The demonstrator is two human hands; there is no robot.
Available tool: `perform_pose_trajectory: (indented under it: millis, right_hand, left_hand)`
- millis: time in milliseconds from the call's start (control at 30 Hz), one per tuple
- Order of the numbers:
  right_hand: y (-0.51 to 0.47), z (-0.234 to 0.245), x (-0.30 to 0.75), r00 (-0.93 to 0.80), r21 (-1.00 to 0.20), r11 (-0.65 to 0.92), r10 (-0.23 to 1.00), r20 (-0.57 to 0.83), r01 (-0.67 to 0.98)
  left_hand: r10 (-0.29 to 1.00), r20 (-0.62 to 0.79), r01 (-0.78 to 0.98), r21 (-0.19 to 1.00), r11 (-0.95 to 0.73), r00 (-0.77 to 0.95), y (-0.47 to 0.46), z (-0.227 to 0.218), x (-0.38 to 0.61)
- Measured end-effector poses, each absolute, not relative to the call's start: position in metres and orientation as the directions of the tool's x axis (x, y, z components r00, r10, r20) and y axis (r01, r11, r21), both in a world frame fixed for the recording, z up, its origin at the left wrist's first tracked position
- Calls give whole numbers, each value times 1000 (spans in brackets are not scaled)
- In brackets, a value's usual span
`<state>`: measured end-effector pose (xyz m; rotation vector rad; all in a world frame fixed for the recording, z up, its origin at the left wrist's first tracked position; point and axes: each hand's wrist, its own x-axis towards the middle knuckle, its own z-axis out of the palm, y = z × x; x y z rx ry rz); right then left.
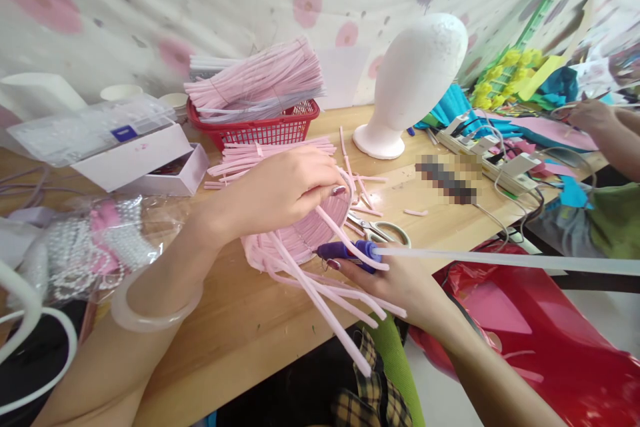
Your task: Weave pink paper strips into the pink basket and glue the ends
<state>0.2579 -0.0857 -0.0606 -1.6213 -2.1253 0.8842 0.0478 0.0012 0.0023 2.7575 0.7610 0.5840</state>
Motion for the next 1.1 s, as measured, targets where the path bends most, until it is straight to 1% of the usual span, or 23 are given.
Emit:
perform_pose_trajectory:
  millis: [167,367,567,800,967,1100]
  right_hand:
    - [-85,-63,256,-327,-632,194,940,-99,750]
    - [-84,-67,257,-335,-660,202,939,-79,724]
    - [-90,-64,260,-299,-662,150,947,-118,734]
    - [-93,-65,261,-286,-699,110,948,-141,706]
    - [-95,-71,264,-291,-718,119,949,-121,686]
    - [-96,-73,263,-279,-697,139,956,-91,704]
  left_hand:
    - [520,327,434,303,-848,789,1,3,47]
    - [525,323,439,303,-846,788,1,3,48]
    - [520,321,433,304,-848,792,1,2,48]
    - [507,341,423,293,-857,791,2,2,48]
    - [510,346,426,293,-856,787,2,2,48]
    - [512,341,427,296,-855,788,1,2,48]
